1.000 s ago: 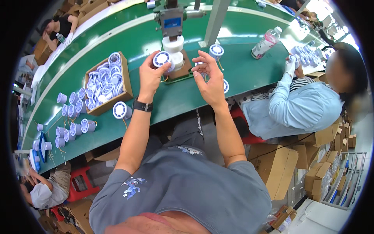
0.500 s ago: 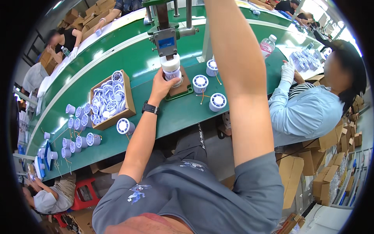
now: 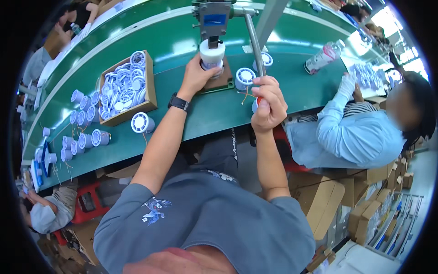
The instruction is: Assembling small circular electronic components on a production line using a manual press and manual dexterity.
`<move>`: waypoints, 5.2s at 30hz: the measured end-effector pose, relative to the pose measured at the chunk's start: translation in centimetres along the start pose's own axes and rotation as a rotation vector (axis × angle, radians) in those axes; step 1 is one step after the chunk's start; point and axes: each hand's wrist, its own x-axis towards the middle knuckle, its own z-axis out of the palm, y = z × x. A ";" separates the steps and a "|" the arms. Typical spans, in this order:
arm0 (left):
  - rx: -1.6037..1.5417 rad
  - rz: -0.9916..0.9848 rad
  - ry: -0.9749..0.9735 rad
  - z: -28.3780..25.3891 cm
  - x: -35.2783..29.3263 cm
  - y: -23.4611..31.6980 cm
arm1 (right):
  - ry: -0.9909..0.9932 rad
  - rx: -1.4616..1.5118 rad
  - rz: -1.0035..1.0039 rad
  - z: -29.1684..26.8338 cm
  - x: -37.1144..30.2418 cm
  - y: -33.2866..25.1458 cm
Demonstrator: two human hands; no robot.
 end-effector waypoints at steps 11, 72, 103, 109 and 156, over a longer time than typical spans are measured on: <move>0.417 0.420 0.316 -6.2 -11.4 10.2 | 0.011 0.142 0.086 4.1 21.5 1.4; 0.022 0.017 0.014 0.8 0.6 -1.4 | -0.266 0.404 0.726 9.7 34.9 9.3; 0.684 0.343 0.255 -14.5 2.5 7.4 | 0.057 0.018 0.346 4.2 10.2 4.9; 1.343 -0.518 -0.171 -38.8 8.6 -3.1 | -0.202 -0.093 0.625 10.1 -1.9 6.7; 0.757 -0.089 0.147 -15.4 -17.7 6.8 | -0.352 -0.668 0.175 2.2 -1.8 14.1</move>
